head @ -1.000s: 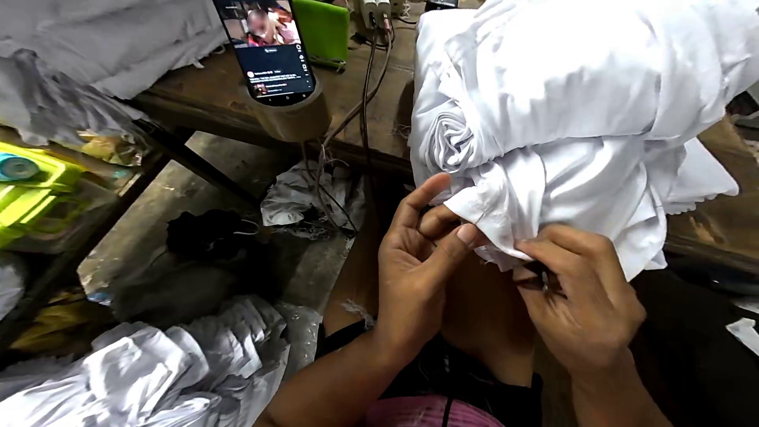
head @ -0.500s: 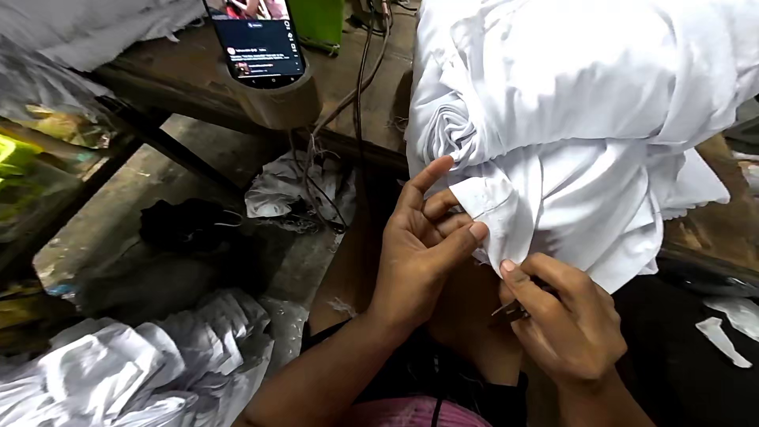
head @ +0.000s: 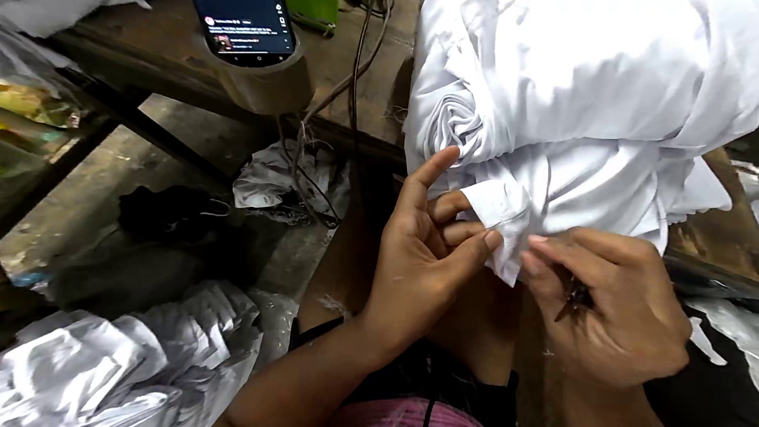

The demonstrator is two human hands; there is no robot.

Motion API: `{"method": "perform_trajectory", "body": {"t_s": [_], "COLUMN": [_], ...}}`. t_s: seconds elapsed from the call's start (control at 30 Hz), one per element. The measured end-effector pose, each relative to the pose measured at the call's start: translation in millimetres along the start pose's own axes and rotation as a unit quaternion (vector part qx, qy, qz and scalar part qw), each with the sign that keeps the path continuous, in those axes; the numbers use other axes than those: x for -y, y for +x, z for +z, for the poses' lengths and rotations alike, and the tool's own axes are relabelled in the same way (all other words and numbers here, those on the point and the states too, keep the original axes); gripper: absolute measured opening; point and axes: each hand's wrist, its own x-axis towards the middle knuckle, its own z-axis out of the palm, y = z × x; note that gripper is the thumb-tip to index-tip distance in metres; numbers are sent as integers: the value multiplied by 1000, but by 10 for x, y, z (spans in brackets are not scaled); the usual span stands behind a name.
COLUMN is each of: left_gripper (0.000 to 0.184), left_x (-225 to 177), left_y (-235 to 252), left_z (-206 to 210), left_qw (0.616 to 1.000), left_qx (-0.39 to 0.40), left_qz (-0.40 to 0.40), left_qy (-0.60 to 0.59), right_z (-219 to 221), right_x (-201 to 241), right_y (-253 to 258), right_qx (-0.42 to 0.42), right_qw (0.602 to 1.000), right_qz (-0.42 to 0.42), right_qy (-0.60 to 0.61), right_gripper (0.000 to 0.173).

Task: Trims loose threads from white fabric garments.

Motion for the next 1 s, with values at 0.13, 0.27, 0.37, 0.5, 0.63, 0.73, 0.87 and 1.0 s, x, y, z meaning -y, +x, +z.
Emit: {"method": "perform_trajectory", "body": {"t_s": [0.13, 0.27, 0.37, 0.5, 0.63, 0.73, 0.87, 1.0], "left_gripper": [86, 87, 86, 85, 84, 84, 84, 84], "left_x": [-34, -23, -18, -29, -32, -43, -38, -42], "left_y": [-31, -20, -1, 7, 6, 10, 13, 10], "left_z": [31, -3, -20, -29, -39, -40, -41, -34], "left_qw": [1000, 1000, 999, 999, 998, 998, 997, 997], "left_qx": [-9, -10, -13, -18, -17, -23, -21, -23], "left_qz": [14, -11, -32, -46, -50, -60, -62, -66], "left_qy": [25, 9, -8, -16, -25, -26, -28, -29], "right_z": [99, 152, 48, -57, -133, -126, -68, -48], "right_x": [14, -12, -13, -53, -104, -116, -121, -124], "right_y": [34, -2, -18, 16, 26, 6, 0, 22], "right_qx": [-4, -2, 1, 14, 87, 81, 65, 50], "right_qw": [996, 994, 999, 999, 992, 995, 998, 999], "right_qz": [-42, -63, -28, 42, 82, 44, 15, -5], "right_qy": [-77, -92, -30, -3, 39, 25, 9, -20], "right_gripper": [10, 11, 15, 19, 36, 28, 22, 17]}}
